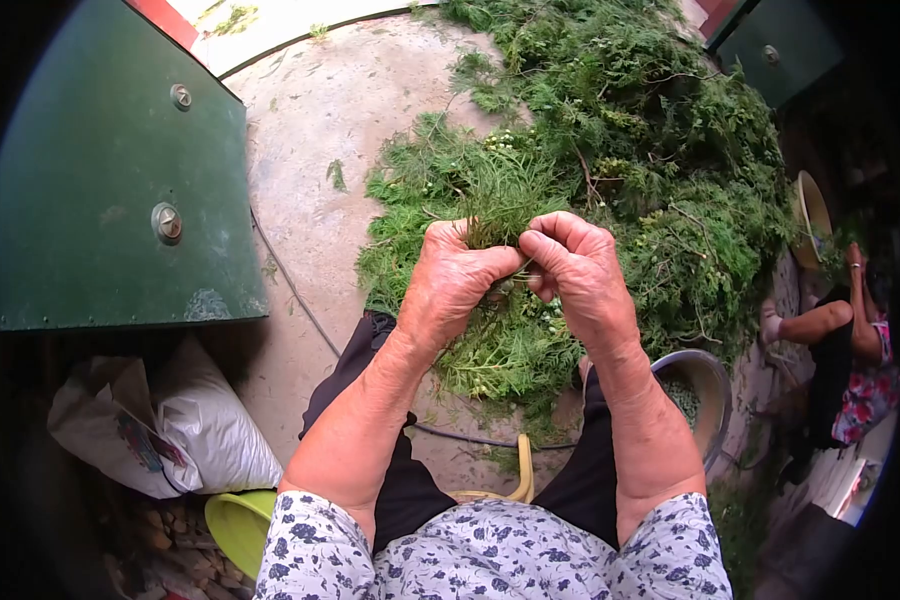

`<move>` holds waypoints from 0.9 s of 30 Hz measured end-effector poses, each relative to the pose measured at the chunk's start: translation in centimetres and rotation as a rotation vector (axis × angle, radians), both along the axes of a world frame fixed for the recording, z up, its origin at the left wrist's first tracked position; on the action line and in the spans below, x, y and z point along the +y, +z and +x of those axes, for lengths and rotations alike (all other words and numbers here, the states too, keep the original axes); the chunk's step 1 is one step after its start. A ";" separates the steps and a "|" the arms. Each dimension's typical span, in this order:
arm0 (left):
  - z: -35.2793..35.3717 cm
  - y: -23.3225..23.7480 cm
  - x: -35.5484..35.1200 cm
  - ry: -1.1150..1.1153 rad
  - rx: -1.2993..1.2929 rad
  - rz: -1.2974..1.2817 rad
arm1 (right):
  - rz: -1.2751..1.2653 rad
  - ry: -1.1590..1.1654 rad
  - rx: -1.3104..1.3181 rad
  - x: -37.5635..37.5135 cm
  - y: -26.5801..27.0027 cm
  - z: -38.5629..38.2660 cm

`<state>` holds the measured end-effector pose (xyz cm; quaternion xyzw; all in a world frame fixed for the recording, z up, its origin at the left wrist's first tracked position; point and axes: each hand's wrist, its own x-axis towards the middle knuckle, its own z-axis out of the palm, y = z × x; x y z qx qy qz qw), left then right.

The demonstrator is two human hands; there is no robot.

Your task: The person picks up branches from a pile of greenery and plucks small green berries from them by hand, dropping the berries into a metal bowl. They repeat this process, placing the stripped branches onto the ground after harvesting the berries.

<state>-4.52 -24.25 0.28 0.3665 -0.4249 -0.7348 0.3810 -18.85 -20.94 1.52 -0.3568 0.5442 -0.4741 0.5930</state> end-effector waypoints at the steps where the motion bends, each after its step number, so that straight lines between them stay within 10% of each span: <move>1: 0.0 -0.1 -0.1 0.009 0.001 0.000 | 0.000 -0.001 0.000 0.0 -0.2 -0.1; 15: 0.5 0.3 -0.7 0.193 0.077 0.371 | -0.079 -0.101 -0.577 -0.4 -0.1 -1.1; 27: -0.7 0.0 0.0 0.262 0.215 0.250 | -0.300 -0.029 0.364 0.1 -0.3 0.6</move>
